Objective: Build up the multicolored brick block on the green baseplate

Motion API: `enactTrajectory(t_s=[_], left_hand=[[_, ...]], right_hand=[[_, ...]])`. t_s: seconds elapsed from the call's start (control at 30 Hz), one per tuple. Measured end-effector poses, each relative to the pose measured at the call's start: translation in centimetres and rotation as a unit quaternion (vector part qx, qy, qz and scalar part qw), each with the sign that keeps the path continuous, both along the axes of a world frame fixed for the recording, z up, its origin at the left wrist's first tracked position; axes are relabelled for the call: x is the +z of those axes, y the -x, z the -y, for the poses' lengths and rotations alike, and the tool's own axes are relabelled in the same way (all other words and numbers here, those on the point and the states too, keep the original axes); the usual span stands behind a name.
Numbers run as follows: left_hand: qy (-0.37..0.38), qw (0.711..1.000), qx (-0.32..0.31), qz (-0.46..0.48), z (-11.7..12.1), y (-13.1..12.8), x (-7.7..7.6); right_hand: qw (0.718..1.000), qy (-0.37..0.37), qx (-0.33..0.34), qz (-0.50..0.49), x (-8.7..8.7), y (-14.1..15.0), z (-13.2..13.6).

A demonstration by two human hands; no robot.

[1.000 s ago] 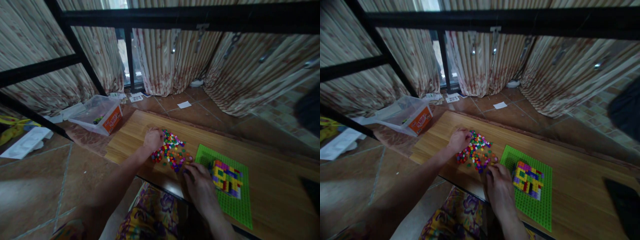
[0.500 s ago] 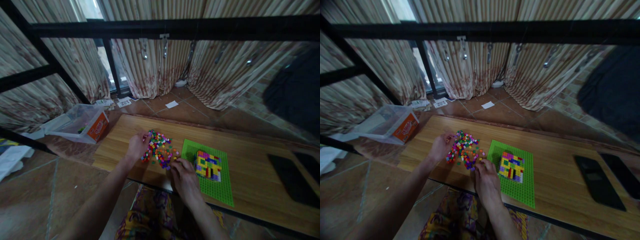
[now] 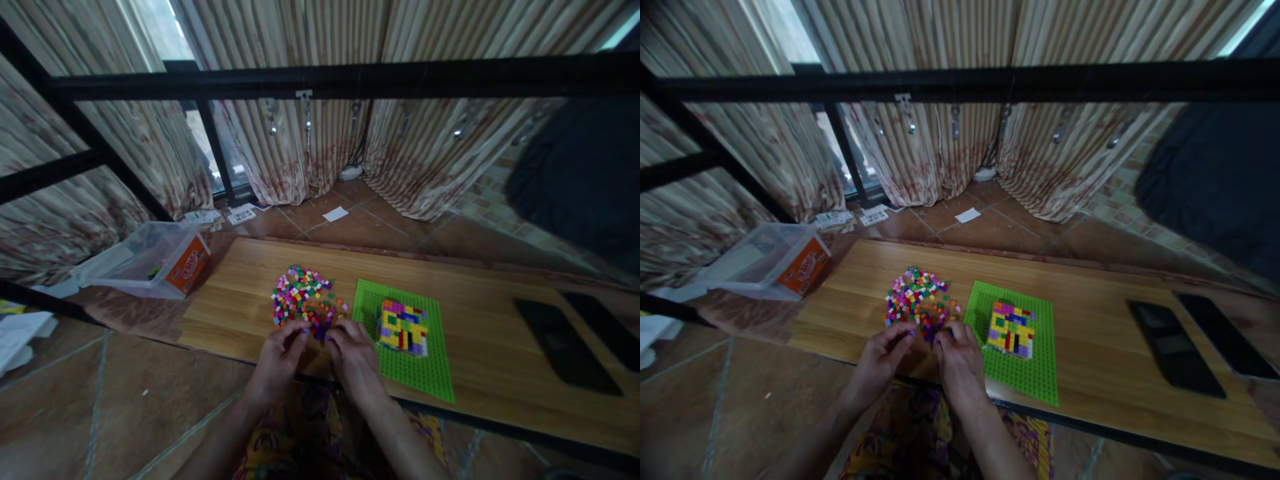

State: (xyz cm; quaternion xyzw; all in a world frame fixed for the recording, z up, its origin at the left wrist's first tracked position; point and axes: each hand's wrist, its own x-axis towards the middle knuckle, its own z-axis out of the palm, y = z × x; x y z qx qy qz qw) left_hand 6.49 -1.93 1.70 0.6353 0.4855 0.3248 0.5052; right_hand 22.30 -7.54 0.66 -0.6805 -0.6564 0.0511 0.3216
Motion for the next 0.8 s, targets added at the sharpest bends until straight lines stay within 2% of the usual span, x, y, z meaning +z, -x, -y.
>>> enactTrajectory(t_s=[0.13,0.23,0.4,0.47,0.57,0.8], left_hand=[[-0.011,1.000,-0.009,-0.003,0.8,-0.4,-0.3],[-0.009,0.999,-0.035,-0.012,1.2,-1.0,-0.5],[-0.021,0.997,-0.064,-0.033,1.9,-2.1,-0.8],[-0.039,0.996,-0.071,-0.044,2.0,-2.4,-0.8],[-0.062,0.993,-0.080,-0.063,2.1,-2.6,-0.9],[-0.100,0.986,-0.089,-0.095,1.9,-2.3,-1.1]], right_hand=[[0.994,-0.017,-0.018,-0.105,1.6,-0.3,1.8],[0.980,-0.031,-0.056,-0.187,2.2,-1.9,4.2],[0.943,-0.071,-0.206,-0.251,1.7,-6.9,7.4],[0.933,-0.074,-0.253,-0.246,1.5,-8.7,7.6],[0.939,-0.074,-0.270,-0.202,1.5,-10.3,6.9],[0.955,-0.082,-0.277,-0.059,0.7,-10.1,5.2]])
